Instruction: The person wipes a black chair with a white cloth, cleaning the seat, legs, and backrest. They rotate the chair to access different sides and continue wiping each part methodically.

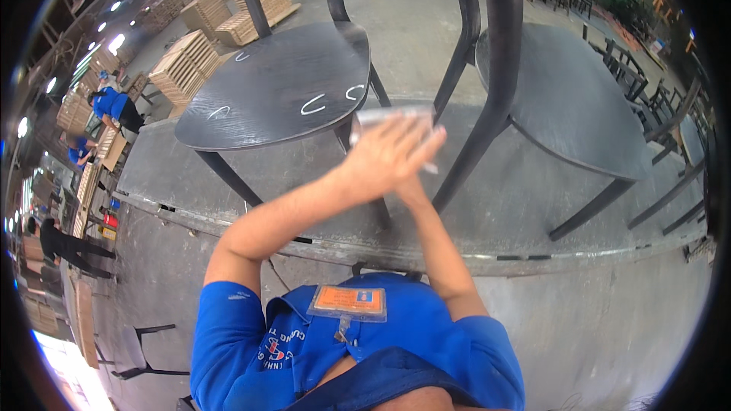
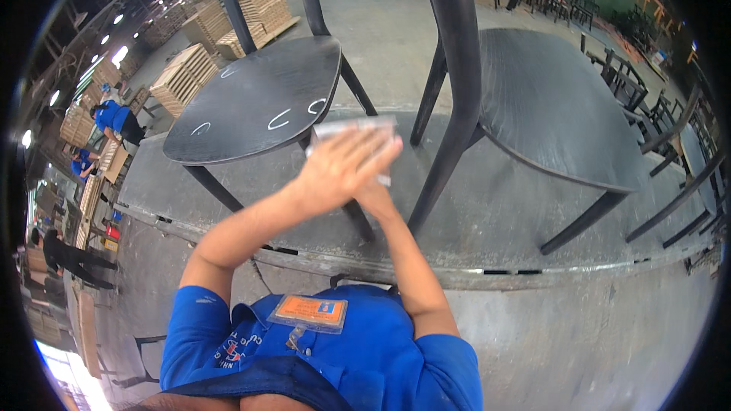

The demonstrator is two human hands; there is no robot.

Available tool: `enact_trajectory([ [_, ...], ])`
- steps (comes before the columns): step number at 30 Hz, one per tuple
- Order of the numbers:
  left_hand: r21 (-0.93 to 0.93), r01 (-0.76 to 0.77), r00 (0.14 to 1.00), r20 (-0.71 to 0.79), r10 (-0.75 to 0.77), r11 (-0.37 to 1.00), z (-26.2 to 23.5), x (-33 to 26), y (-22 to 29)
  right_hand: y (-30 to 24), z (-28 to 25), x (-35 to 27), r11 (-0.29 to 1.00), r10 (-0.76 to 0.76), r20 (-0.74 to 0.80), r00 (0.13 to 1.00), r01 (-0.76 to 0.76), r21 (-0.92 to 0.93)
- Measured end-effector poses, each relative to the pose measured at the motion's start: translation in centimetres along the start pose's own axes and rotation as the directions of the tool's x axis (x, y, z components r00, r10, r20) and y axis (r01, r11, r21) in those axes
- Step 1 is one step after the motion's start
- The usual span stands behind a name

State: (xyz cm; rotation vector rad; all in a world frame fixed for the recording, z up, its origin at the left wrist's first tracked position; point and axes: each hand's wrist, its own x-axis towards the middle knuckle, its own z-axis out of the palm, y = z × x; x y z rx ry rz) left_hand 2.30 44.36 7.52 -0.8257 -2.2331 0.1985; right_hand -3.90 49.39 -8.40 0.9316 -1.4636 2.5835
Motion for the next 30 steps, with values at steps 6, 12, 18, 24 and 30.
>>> enact_trajectory([
  [6, -0.637, 0.659, 0.677, 0.27, -0.685, 0.4, 0.0, -2.0, 3.3, -9.2, -5.2, -1.8, 0.878, 0.277, 0.249, 0.928, -0.35, 0.327],
  [12, -0.468, 0.69, 0.671, 0.13, -0.73, 0.552, -3.4, -4.2, 1.9, -10.1, -3.8, -0.6, 0.975, 0.14, 0.058, 0.989, -0.127, -0.181],
  [18, -0.237, 0.851, 0.265, -0.577, -0.772, 0.469, -5.3, -7.7, -9.5, -6.8, 1.4, 4.4, 0.203, -0.578, 0.503, 0.642, 0.71, -0.674],
  [24, -0.039, 0.971, 0.232, -0.091, -0.968, 0.236, -3.8, -10.2, -12.5, -2.8, 2.3, 9.6, -0.16, -0.598, 0.763, 0.246, 0.896, -0.414],
  [30, -0.029, 0.956, 0.284, -0.144, -0.948, 0.29, -4.1, -10.0, -11.9, -0.4, -0.8, 11.9, 0.614, -0.394, 0.07, 0.916, 0.319, -0.722],
])
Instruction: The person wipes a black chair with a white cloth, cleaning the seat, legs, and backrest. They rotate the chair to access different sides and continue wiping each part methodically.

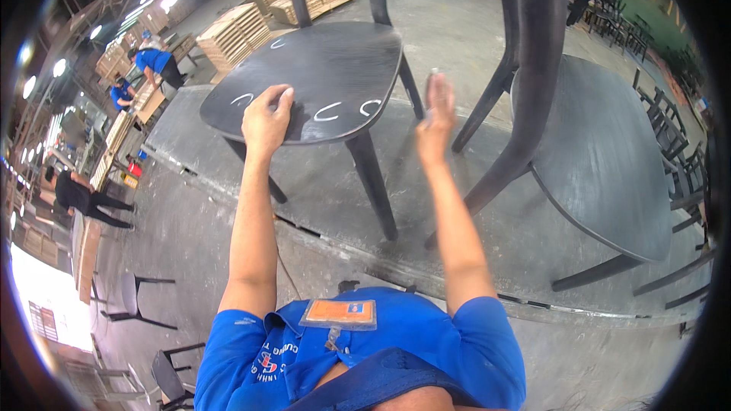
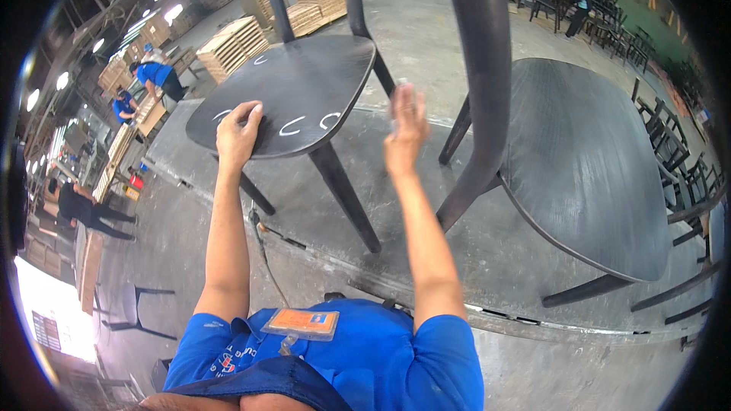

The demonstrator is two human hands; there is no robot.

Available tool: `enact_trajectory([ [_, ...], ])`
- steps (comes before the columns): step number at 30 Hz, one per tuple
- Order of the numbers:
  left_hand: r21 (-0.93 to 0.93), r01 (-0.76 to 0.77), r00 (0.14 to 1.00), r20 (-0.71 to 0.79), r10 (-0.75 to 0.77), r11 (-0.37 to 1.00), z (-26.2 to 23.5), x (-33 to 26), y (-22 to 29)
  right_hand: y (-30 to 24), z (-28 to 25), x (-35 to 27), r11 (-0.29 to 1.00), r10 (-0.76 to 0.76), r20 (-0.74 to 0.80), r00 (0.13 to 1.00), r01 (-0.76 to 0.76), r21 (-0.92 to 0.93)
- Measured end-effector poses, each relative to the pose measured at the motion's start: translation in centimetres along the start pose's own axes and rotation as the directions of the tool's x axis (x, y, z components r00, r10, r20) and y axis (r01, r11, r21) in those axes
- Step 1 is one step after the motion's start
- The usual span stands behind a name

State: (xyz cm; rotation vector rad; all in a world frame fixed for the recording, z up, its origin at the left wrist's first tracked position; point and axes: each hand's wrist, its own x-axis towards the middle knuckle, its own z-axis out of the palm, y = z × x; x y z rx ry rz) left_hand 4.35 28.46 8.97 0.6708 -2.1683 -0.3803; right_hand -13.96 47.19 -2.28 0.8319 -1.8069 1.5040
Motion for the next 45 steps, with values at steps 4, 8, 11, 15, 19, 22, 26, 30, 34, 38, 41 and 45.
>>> enact_trajectory([
  [4, -0.035, 0.062, 0.998, 0.03, -0.061, 0.997, 0.2, 0.5, -0.2, -3.1, 2.8, -2.6, 0.948, -0.302, -0.051, 0.952, 0.306, 0.089],
  [8, -0.036, 0.018, 1.0, -0.008, -0.018, 0.999, 0.3, 0.2, -0.3, -2.6, 3.1, -1.5, 0.916, -0.324, -0.071, 0.944, 0.331, 0.225],
  [11, -0.071, 0.001, 1.0, -0.011, -0.002, 0.997, 0.4, 0.0, 0.1, -0.8, 4.5, 1.2, 0.964, -0.109, 0.066, 0.992, 0.089, 0.249],
  [15, -0.038, 0.035, 0.999, -0.005, -0.036, 0.999, 0.4, -0.1, 1.0, 2.7, 8.8, 5.3, 0.89, -0.05, -0.07, 0.996, 0.076, 0.45],
  [19, -0.053, 0.013, 1.0, -0.02, -0.015, 0.999, 0.4, -0.2, 1.4, 6.9, 13.0, 8.2, 0.873, 0.067, 0.036, 0.997, -0.076, 0.481],
  [22, -0.042, 0.016, 0.999, -0.034, -0.017, 0.999, 0.4, -0.3, 1.4, 9.2, 15.5, 10.6, 0.728, 0.152, 0.248, 0.957, -0.278, 0.626],
  [26, -0.057, 0.05, 0.998, -0.03, -0.051, 0.997, 0.1, -0.2, 1.3, 10.4, 17.3, 12.4, 0.363, 0.266, 0.561, 0.784, -0.621, 0.695],
  [30, -0.093, 0.067, 0.997, -0.032, -0.07, 0.993, -0.2, 0.0, 1.1, 8.9, 16.6, 12.2, 0.326, 0.292, 0.507, 0.811, -0.583, 0.745],
  [34, -0.091, 0.06, 0.997, -0.043, -0.064, 0.994, 0.0, -0.1, 1.0, 6.2, 12.5, 9.4, 0.438, 0.361, 0.371, 0.855, -0.507, 0.742],
  [38, -0.126, 0.032, 0.996, -0.076, -0.041, 0.991, 0.4, -0.3, 1.0, 4.7, 10.2, 5.8, 0.776, 0.125, 0.085, 0.989, -0.151, 0.613],
  [41, -0.136, 0.043, 0.995, -0.078, -0.054, 0.99, 0.4, -0.2, 1.0, 5.4, 12.4, 6.9, 0.528, 0.246, 0.189, 0.951, -0.295, 0.796],
  [45, -0.189, 0.09, 0.994, -0.041, -0.1, 0.978, 0.1, -0.1, 0.8, 8.1, 16.4, 10.7, 0.184, 0.403, 0.546, 0.735, -0.649, 0.738],
])
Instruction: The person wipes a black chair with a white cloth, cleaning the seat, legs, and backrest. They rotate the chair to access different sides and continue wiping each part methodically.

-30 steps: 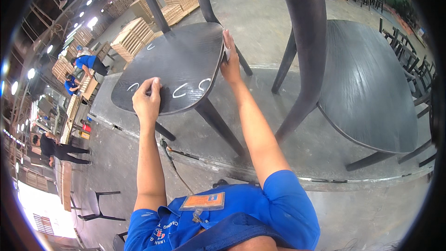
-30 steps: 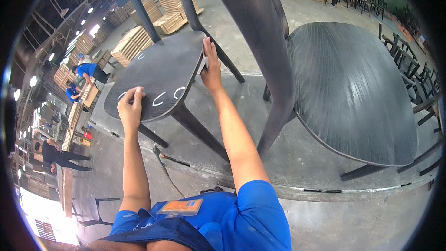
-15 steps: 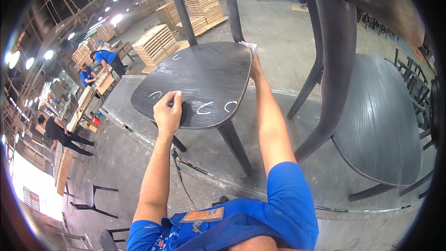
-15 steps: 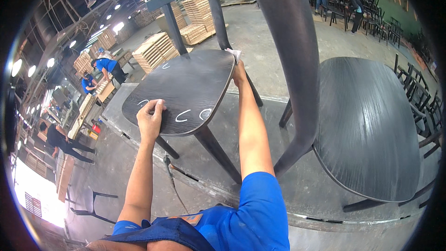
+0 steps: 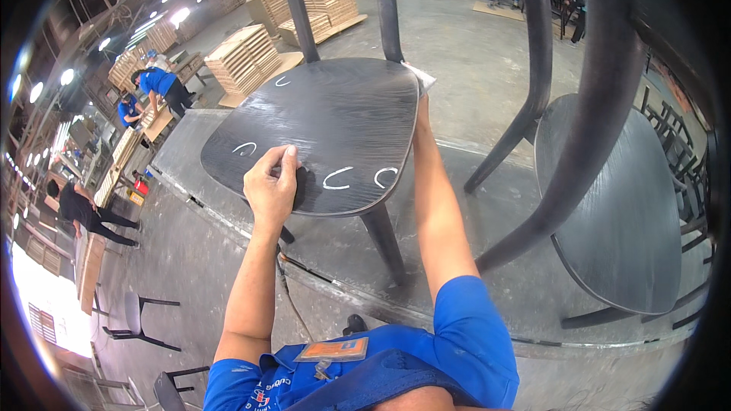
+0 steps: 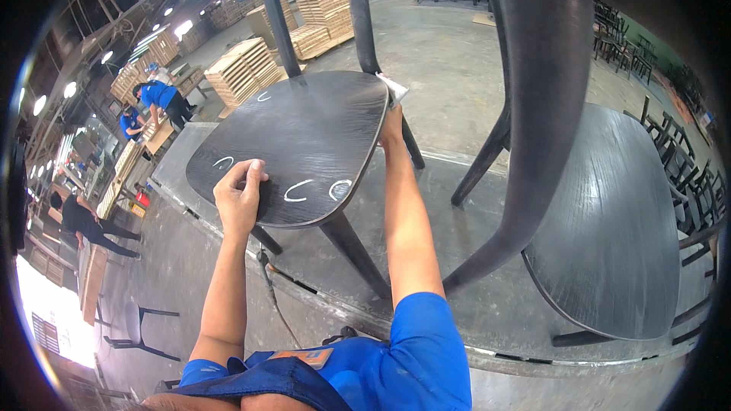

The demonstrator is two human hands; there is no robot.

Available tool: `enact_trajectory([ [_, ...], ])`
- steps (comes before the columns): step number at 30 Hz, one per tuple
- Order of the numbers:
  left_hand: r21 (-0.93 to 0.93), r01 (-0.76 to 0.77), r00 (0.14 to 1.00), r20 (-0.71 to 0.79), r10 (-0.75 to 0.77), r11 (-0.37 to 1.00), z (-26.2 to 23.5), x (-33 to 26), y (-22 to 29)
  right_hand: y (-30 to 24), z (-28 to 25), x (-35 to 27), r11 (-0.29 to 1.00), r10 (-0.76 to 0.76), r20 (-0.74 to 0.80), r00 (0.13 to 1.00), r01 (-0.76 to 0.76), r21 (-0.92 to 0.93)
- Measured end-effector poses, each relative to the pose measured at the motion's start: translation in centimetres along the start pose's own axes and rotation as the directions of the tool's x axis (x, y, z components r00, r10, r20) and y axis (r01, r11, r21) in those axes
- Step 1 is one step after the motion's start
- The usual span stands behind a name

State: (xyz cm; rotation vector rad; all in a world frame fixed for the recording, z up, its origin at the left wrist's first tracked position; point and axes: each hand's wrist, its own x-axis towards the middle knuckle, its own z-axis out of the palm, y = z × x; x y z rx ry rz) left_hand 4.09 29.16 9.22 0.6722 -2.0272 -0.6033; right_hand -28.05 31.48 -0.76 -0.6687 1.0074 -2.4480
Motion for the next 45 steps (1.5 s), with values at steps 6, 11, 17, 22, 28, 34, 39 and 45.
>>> enact_trajectory([
  [6, 0.011, 0.01, 1.0, 0.007, -0.01, 1.0, -0.5, 0.4, -0.4, 1.4, 0.4, -0.7, 0.994, -0.106, 0.01, 0.994, 0.106, -0.007],
  [11, -0.004, -0.01, 0.999, -0.045, 0.01, 1.0, -0.3, 0.6, -0.7, -0.5, 0.2, -6.4, 0.74, -0.506, 0.088, 0.858, 0.485, -0.467],
  [17, 0.039, 0.006, 0.999, -0.039, -0.005, 0.999, -0.2, 0.3, -0.4, -2.2, 2.0, -14.3, 0.475, -0.561, 0.179, 0.808, 0.491, -0.73],
  [22, 0.072, -0.01, 0.998, -0.066, 0.015, 0.997, -0.3, 0.0, 0.2, -4.0, 4.1, -22.1, 0.451, -0.514, 0.244, 0.823, 0.501, -0.739],
  [28, 0.099, -0.009, 0.996, -0.091, 0.018, 0.995, -0.1, -0.2, 0.0, -3.7, 3.9, -18.5, 0.411, -0.615, 0.239, 0.752, 0.564, -0.717],
  [34, 0.095, 0.028, 0.995, -0.1, -0.018, 0.995, -0.3, 0.0, -0.3, -3.9, 3.9, -15.0, 0.602, -0.489, 0.189, 0.851, 0.486, -0.633],
  [39, 0.116, -0.045, 0.995, -0.088, 0.055, 0.992, -0.4, -0.2, -0.3, -3.6, 5.4, -25.4, 0.439, -0.497, 0.249, 0.831, 0.489, -0.754],
  [45, 0.082, -0.1, 0.99, -0.091, 0.107, 0.992, -0.1, -0.2, -1.1, -4.0, 5.0, -19.4, 0.495, -0.502, 0.144, 0.853, 0.42, -0.76],
])
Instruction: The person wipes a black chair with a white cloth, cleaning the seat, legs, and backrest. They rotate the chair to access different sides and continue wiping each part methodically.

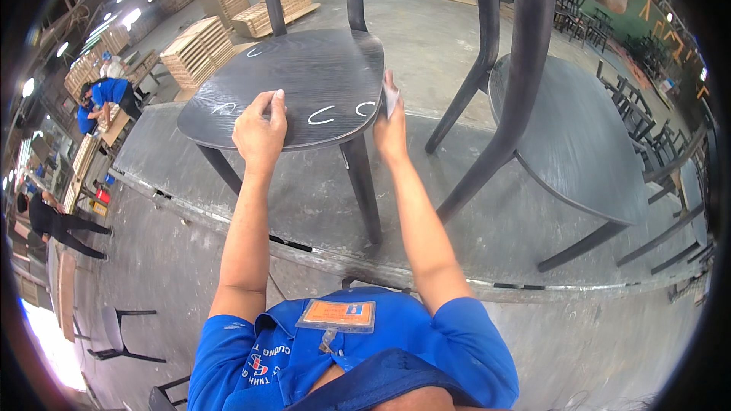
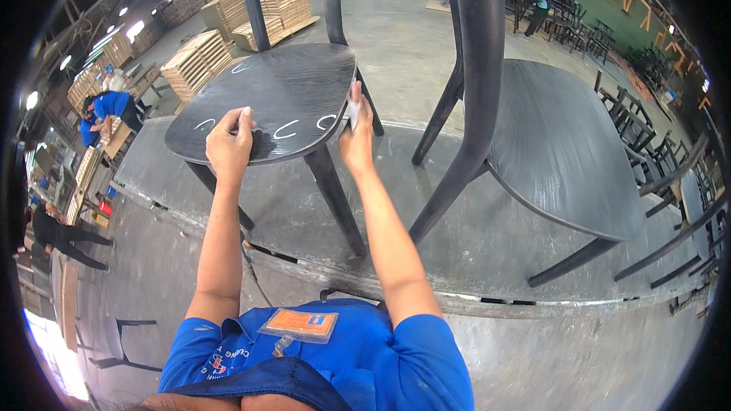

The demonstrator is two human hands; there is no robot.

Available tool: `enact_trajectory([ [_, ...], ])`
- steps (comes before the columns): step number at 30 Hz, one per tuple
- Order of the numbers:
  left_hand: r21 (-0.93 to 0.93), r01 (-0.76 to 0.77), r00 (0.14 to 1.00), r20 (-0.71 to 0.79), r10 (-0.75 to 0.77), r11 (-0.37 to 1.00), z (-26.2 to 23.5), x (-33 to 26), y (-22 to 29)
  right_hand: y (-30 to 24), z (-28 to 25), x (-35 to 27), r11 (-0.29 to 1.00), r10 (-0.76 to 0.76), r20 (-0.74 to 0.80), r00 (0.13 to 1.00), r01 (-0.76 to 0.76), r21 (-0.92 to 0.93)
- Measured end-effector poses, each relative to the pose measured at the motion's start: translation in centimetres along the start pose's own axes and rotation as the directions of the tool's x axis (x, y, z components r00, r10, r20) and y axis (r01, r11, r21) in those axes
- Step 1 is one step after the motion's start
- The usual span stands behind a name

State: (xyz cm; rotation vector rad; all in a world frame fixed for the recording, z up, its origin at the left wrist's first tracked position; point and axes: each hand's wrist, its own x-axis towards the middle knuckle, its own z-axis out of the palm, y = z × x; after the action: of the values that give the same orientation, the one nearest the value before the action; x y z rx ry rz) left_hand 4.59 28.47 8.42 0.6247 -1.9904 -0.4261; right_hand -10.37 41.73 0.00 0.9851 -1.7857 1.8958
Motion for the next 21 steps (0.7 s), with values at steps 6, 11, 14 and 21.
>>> enact_trajectory([
  [6, -0.031, -0.13, 0.991, -0.02, 0.13, 0.991, 0.0, 0.3, -1.2, -2.9, 0.7, -3.5, 0.997, 0.048, -0.052, 0.998, -0.051, -0.058],
  [11, -0.057, -0.327, 0.943, -0.081, 0.322, 0.943, -0.2, 0.1, -1.4, -8.5, 1.5, -9.3, 0.909, -0.089, -0.014, 0.996, 0.076, -0.41],
  [14, -0.104, -0.386, 0.922, -0.087, 0.378, 0.917, -0.4, 0.1, -1.8, -8.3, 2.2, -7.1, 0.971, 0.005, -0.146, 0.989, -0.04, -0.237],
  [21, -0.21, -0.616, 0.788, -0.174, 0.591, 0.759, -1.3, 0.0, -1.7, -8.7, 4.8, -10.8, 0.867, -0.12, -0.098, 0.988, 0.056, -0.495],
])
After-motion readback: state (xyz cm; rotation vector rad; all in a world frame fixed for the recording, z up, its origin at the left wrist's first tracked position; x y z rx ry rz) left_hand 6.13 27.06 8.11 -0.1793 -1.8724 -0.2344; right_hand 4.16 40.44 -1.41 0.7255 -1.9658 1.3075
